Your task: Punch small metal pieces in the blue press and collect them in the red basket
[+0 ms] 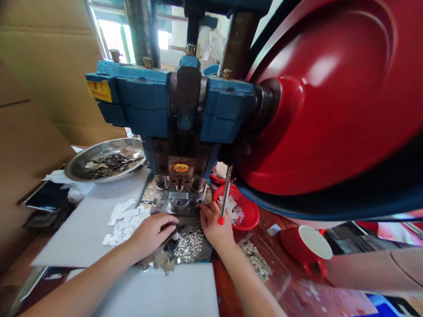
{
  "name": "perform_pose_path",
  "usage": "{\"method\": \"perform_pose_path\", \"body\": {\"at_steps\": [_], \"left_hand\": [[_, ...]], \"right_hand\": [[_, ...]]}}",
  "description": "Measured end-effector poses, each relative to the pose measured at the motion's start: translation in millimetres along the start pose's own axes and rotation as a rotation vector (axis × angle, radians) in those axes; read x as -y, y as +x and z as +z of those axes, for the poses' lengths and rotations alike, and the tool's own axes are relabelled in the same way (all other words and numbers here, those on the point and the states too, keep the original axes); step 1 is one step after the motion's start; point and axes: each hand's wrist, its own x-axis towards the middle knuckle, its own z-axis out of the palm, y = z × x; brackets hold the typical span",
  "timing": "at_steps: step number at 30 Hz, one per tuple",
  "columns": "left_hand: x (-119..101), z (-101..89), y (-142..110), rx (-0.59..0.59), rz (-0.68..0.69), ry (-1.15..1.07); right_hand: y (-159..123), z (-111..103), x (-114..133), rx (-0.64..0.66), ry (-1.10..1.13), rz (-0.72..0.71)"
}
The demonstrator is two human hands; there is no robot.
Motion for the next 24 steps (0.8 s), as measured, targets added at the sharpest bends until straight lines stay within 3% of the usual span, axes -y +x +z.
{"method": "perform_pose_path", "body": {"at_steps": [5,10,16,21,24], "left_hand": [[-1.2,-2.7,-0.4,-0.013,0.01,-0.019],[-1.6,-3.3,0.0,-0.062,-0.042,-0.158],[0.1,-2.6,2.5,-0.086,-0.165,-0.418],[6.2,-4.2,4.9,-0.189,-0.204,-0.56],[10.2,-6.1,6.9,-0.246,-0.216,-0.599]], "right_hand": [[-9.5,-2.9,1.9,0.009,-0.135,-0.079],[-12.2,2.6,5.8,-0.053,-0.039,-0.082],[28.2,2.9,30.1,-0.183,0.238,-0.031],[60.9,5.2,53.6,-0.159,0.117,0.024],[61.3,2.3,57.1,-0.12,0.029,-0.048]]}}
